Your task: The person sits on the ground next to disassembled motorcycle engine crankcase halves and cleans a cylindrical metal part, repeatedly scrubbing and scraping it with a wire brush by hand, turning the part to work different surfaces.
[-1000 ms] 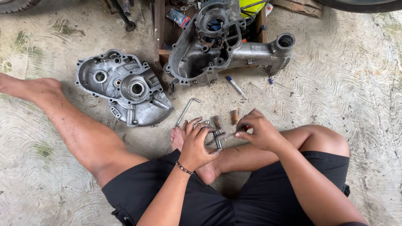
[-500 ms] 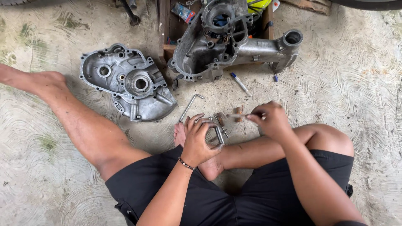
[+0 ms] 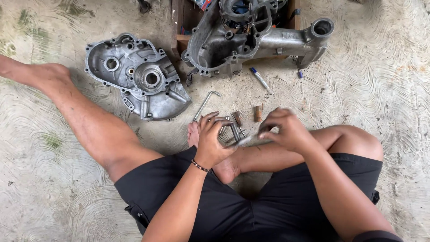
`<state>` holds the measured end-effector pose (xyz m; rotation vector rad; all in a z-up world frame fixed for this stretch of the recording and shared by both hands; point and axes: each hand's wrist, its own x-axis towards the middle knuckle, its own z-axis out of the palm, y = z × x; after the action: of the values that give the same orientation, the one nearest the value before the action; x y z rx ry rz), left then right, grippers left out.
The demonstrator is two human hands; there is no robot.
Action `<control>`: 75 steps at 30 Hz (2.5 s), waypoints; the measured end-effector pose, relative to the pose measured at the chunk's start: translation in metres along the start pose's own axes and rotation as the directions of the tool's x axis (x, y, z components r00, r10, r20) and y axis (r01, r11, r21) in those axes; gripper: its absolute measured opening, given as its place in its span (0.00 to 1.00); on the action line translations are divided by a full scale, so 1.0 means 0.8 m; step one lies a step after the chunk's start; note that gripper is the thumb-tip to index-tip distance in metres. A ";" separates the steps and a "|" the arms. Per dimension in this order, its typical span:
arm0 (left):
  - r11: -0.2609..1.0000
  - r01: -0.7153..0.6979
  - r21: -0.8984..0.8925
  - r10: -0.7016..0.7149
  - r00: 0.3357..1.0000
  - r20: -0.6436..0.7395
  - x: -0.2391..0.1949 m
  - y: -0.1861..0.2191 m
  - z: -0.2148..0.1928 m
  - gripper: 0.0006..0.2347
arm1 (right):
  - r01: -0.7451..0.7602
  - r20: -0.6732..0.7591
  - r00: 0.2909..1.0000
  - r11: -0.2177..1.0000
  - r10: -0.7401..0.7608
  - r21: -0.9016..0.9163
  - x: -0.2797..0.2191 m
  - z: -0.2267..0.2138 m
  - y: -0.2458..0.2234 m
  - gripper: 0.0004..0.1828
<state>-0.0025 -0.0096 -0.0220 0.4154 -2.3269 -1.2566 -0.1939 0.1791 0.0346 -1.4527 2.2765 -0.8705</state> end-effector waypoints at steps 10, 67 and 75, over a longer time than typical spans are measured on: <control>0.151 0.184 -0.971 -0.352 0.928 0.121 -0.025 -0.008 0.045 0.27 | -0.240 0.345 0.930 0.917 0.123 0.319 0.014 -0.010 -0.073 0.11; 0.803 -0.325 -0.499 0.399 0.916 0.045 0.063 0.210 -0.019 0.29 | 0.448 -0.307 0.893 0.709 -0.329 0.545 -0.064 -0.139 -0.114 0.35; 0.807 -0.338 -0.484 0.394 0.919 0.015 0.080 0.197 0.027 0.18 | 0.397 -0.444 0.877 0.796 -0.183 0.458 -0.075 -0.153 -0.095 0.35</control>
<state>-0.0755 0.0608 0.1166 -0.2725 -1.9531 -1.6063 -0.1802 0.2499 0.1730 -1.4725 1.7964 -1.8628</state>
